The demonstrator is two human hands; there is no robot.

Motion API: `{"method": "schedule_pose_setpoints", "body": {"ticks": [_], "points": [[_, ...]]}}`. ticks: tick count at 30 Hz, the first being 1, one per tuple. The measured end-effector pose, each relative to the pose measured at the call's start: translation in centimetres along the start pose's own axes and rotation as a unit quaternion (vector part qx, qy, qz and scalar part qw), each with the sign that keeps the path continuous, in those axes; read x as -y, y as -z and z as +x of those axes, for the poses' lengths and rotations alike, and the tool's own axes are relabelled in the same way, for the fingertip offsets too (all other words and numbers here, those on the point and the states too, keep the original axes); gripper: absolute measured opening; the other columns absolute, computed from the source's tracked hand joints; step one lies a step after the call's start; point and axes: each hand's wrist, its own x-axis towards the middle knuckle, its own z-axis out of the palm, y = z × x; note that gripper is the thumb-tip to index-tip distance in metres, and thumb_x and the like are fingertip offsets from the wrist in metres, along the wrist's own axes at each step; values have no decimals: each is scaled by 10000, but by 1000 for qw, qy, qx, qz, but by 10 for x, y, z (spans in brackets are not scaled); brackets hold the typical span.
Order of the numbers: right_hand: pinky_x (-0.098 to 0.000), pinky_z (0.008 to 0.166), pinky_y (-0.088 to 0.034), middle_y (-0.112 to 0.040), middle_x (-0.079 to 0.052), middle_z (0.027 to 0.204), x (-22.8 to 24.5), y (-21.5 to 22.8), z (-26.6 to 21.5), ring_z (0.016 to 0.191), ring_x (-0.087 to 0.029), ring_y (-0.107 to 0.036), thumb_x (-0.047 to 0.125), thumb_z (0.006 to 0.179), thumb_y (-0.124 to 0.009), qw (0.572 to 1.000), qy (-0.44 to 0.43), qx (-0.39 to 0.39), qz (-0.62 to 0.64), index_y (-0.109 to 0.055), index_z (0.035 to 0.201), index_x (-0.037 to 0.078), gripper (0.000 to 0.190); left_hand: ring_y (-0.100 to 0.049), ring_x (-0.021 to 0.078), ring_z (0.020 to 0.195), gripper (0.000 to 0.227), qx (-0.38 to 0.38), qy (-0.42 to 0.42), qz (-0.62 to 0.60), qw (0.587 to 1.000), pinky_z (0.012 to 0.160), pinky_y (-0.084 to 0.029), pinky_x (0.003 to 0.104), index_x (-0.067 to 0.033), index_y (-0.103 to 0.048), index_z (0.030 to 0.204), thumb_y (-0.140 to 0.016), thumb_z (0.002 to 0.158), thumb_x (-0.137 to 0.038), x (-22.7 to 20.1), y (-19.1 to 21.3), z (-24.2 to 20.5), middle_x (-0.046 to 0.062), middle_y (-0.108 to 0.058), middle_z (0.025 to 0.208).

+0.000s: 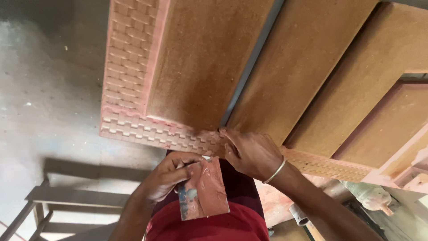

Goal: The person uses a putty knife to scoop pink filler from a small square board and applies it into the grooves of a large wooden panel. They repeatedly smooth the filler along the recessed lines and edges of the panel's geometric pattern.

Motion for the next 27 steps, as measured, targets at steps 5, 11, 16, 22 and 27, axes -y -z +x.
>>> {"method": "schedule_pose_setpoints", "body": {"ticks": [5,11,16,22,27], "points": [[-450,551,-565,-718,-115,711,8,29,-28,533,-315,-691,205,857,-591,996,4,52,66,-503,1485,127,639,-600,82,648,318,13,-33,-2,999,580,-473,243,41,-704,1212,-685,947,-133,-5,4,8,39,-695,798],[-373,647,-624,-766,-103,1025,10,55,-75,781,-264,-765,72,892,-625,960,158,-102,208,-443,1517,84,651,-658,144,877,313,213,-154,-9,965,873,-553,286,-14,-683,1350,-656,1054,-113,-19,-16,73,105,-722,1141],[-389,641,-584,-738,-113,1101,1,80,-84,783,-264,-720,111,851,-680,972,164,-129,-111,-549,1401,170,569,-616,92,636,322,271,-103,-74,954,583,-507,227,20,-706,1326,-644,1025,-76,-67,-34,92,48,-714,828],[-390,668,-571,-731,-72,1059,-2,96,-98,809,-260,-717,105,878,-663,978,87,-174,-76,-567,1404,140,536,-620,83,670,326,233,-126,158,951,610,-534,264,75,-695,1228,-544,946,13,-127,-61,88,48,-691,802],[-406,660,-565,-717,-77,962,7,96,-83,758,-268,-695,92,833,-668,980,95,-136,-111,-570,1446,184,627,-595,66,582,372,164,-144,249,944,509,-482,222,62,-713,1208,-505,908,-10,-154,-79,102,43,-680,727]]}}
